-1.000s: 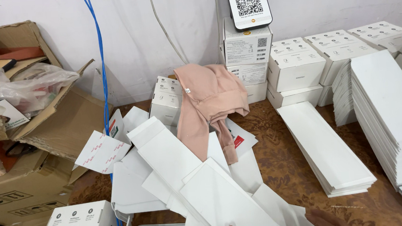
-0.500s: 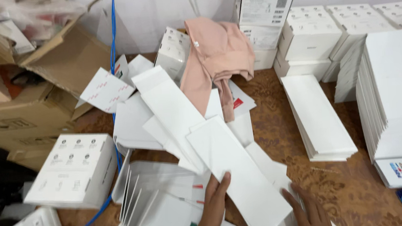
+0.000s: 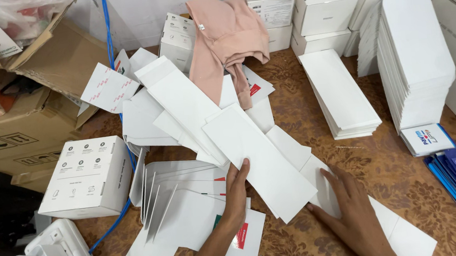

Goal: The person sorts through a pile of paper slips and cardboard pieces on a desk, picking them up individually and moving them into a stack.

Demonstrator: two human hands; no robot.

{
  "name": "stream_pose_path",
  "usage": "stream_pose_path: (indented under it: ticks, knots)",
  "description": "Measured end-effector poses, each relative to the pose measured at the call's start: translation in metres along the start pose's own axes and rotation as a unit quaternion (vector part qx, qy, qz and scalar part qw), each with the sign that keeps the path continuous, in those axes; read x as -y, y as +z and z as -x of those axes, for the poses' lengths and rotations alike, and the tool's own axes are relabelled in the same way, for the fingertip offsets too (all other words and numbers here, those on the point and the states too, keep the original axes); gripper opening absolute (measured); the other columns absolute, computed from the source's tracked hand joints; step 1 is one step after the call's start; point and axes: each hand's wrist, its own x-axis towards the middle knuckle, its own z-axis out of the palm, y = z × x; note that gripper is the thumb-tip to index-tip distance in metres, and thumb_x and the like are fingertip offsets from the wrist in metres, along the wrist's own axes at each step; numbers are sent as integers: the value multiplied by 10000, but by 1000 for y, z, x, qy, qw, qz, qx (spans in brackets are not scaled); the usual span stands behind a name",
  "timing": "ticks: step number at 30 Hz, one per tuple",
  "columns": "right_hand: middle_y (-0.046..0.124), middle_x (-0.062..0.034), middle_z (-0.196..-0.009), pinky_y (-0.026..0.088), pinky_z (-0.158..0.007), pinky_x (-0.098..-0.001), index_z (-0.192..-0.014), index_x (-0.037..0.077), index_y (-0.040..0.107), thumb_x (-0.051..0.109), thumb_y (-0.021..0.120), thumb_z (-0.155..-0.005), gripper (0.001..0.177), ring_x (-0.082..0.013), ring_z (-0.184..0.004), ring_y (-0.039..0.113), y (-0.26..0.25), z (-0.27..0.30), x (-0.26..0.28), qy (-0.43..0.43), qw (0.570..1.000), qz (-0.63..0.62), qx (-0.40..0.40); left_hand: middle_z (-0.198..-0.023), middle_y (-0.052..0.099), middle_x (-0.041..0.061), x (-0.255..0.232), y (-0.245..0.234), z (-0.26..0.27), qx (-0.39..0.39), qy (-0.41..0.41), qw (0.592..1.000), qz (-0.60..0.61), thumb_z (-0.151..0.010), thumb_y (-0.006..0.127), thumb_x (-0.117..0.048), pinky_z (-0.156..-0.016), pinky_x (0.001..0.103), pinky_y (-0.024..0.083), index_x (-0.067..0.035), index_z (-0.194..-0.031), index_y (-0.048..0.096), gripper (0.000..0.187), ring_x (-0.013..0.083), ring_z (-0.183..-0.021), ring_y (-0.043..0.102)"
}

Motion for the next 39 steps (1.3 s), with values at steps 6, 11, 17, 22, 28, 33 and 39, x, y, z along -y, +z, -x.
stream_pose_path:
  ticks: [6,11,17,22,28,33,39]
  knots:
    - [370,-115,-1561,375,-1134,-488,-1535,151,395,486,825,-685,1010,-311,-1410,370,-8,4,1,35,999,-41,1,-1482,533,143,5,-1,-5,-5,9,1000,-4,-950,521,-505,-1191,404,293,-93,-1545,389,735,241,-1434,437]
    - [291,-109,-1607,298,-1136,-511,-1549,169,364,498,849,-670,1057,-343,-1470,264,-16,18,-29,43,998,32,45,-1515,488,141,5,-2,-5,0,10,1000,-1,-934,532,-517,-1202,421,273,-103,-1562,344,775,247,-1455,405]
    - [484,-24,-1537,362,-1174,-461,-1469,237,508,510,912,-663,942,-261,-1414,422,-29,30,-50,68,997,17,45,-1546,465,150,4,-1,-6,-10,-24,999,-23,-909,530,-547,-1220,456,220,-113,-1573,320,820,249,-1493,348]
    - [579,-64,-1402,485,-1113,-455,-1475,254,513,456,985,-586,1027,-277,-1302,583,-34,26,-61,134,990,-5,37,-1577,408,139,4,-1,-8,-26,-60,997,-35,-892,534,-578,-1237,467,170,-132,-1585,298,856,249,-1530,272]
    - [563,-71,-1464,537,-1064,-469,-1445,259,550,384,976,-548,1000,-299,-1260,624,-36,23,-57,162,985,-39,-44,-1573,415,144,5,-1,-9,-16,-63,998,-19,-885,541,-587,-1239,465,186,-136,-1582,301,864,259,-1528,286]
    - [603,-102,-1400,507,-1067,-518,-1408,231,577,379,984,-579,935,-322,-1258,618,-37,20,-33,170,978,-53,-106,-1582,409,136,5,0,-7,-17,-62,997,-31,-884,527,-587,-1232,477,203,-128,-1579,312,860,263,-1527,287]
    - [613,-86,-1426,487,-1031,-546,-1391,247,609,426,942,-583,892,-317,-1243,624,-50,-5,20,118,980,-100,-127,-1597,390,139,9,-2,-8,3,-34,999,-37,-879,520,-616,-1242,475,166,-116,-1580,288,892,265,-1540,257]
